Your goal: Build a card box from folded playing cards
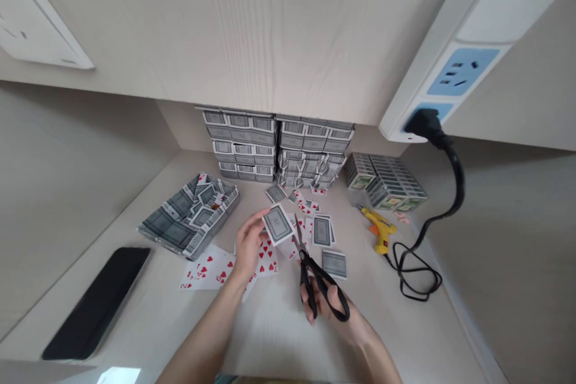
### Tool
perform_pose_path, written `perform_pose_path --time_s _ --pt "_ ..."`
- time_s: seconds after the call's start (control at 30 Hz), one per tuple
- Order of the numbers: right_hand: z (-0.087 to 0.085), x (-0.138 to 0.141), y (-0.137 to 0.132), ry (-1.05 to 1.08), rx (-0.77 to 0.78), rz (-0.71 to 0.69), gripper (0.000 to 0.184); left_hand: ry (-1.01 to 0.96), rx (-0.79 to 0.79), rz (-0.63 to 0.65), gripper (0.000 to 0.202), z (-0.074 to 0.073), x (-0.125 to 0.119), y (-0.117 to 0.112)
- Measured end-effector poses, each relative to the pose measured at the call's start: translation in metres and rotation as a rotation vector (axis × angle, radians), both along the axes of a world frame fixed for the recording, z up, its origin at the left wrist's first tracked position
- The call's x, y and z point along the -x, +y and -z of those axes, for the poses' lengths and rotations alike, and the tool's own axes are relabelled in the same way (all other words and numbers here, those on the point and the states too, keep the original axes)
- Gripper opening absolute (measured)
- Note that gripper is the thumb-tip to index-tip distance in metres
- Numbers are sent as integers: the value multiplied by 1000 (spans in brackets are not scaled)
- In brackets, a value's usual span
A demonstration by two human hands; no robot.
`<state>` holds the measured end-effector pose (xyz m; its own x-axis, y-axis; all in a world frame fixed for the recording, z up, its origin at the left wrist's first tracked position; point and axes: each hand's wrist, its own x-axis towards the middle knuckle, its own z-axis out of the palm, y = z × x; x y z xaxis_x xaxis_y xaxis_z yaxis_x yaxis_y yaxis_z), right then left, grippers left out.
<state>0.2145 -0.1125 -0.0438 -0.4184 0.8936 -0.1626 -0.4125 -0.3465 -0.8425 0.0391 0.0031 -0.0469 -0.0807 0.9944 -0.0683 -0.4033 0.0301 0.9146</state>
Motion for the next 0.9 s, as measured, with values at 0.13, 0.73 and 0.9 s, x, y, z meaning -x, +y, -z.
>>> perform_pose_path --time_s 0.13,0.73,0.9 --pt "-5 3 -2 -7 -7 -21 72 99 -64 -120 68 2 -2 3" --pt "-13 31 -1 -199 -101 47 74 345 20 -31 30 -3 -11 -9" --pt "-14 37 2 -156 -98 27 72 459 5 -18 31 2 -11 -11"
